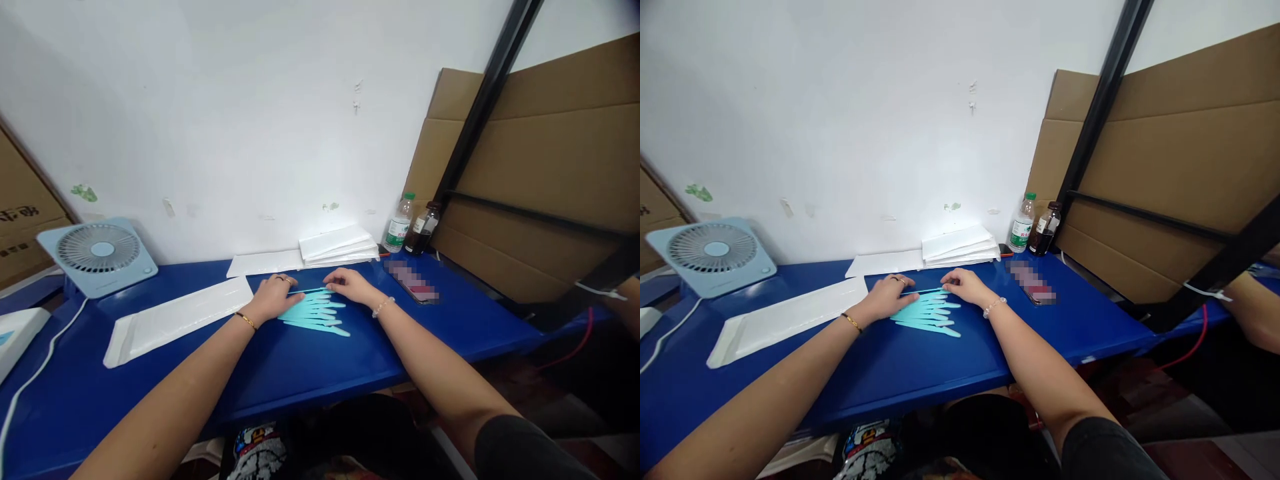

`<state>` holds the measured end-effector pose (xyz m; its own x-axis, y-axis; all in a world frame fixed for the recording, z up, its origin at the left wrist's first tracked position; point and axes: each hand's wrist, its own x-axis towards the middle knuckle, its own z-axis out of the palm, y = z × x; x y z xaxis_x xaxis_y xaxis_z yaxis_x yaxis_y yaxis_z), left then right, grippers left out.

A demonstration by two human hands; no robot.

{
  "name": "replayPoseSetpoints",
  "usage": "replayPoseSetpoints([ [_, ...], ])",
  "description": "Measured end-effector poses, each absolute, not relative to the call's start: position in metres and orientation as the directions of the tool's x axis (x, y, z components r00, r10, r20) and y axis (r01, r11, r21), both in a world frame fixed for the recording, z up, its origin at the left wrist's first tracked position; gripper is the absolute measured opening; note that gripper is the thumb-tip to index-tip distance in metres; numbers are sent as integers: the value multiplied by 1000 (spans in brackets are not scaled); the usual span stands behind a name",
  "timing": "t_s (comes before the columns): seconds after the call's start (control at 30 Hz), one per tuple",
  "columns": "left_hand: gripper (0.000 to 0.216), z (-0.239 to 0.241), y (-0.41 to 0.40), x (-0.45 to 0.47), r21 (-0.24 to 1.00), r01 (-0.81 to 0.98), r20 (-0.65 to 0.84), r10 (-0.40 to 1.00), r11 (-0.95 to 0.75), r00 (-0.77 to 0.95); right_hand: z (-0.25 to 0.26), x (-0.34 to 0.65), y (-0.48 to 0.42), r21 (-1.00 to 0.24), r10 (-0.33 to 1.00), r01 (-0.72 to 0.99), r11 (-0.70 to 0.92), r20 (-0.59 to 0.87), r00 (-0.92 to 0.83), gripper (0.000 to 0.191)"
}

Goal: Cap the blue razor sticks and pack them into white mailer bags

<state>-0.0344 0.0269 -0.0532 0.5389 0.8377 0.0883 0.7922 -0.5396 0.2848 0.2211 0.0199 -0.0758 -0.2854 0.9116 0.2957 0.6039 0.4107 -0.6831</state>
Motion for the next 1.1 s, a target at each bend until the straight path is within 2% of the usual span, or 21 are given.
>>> replayPoseSetpoints([
  [0.07,77,-55,21,-34,336,691,54,745,-640,664,-74,223,20,-644,902,633,430,337,-269,27],
  [0.13,102,-60,14,-33,359,630,35,684,-689,728,-73,224,22,-671,912,619,409,319,-258,30],
  [0.2,109,-65,9,-32,349,616,34,666,-706,745,-73,225,23,-699,924,604,383,278,-263,32],
  [0.37,71,-66,12,-23,362,627,41,684,-690,729,-67,227,27,-794,950,530,298,192,-245,38],
  [0.5,34,-52,13,0,245,674,-68,682,-697,729,-63,232,27,-874,965,435,217,125,-230,43],
  [0.6,34,-43,8,17,98,730,-122,720,-676,683,-63,235,25,-906,970,374,197,126,-206,46],
  [0.7,31,-39,7,25,33,732,-155,720,-681,677,-65,233,22,-930,977,321,182,133,-168,49],
  [0.8,26,-40,10,26,36,756,-146,745,-653,650,-70,221,21,-965,987,208,158,149,-60,56],
  [0.93,26,-48,10,31,70,845,-53,844,-530,534,-79,190,19,-988,986,-84,130,120,115,65],
  [1.1,33,-49,4,41,153,916,-64,921,-370,383,-81,168,10,-984,996,-155,91,93,-7,57],
])
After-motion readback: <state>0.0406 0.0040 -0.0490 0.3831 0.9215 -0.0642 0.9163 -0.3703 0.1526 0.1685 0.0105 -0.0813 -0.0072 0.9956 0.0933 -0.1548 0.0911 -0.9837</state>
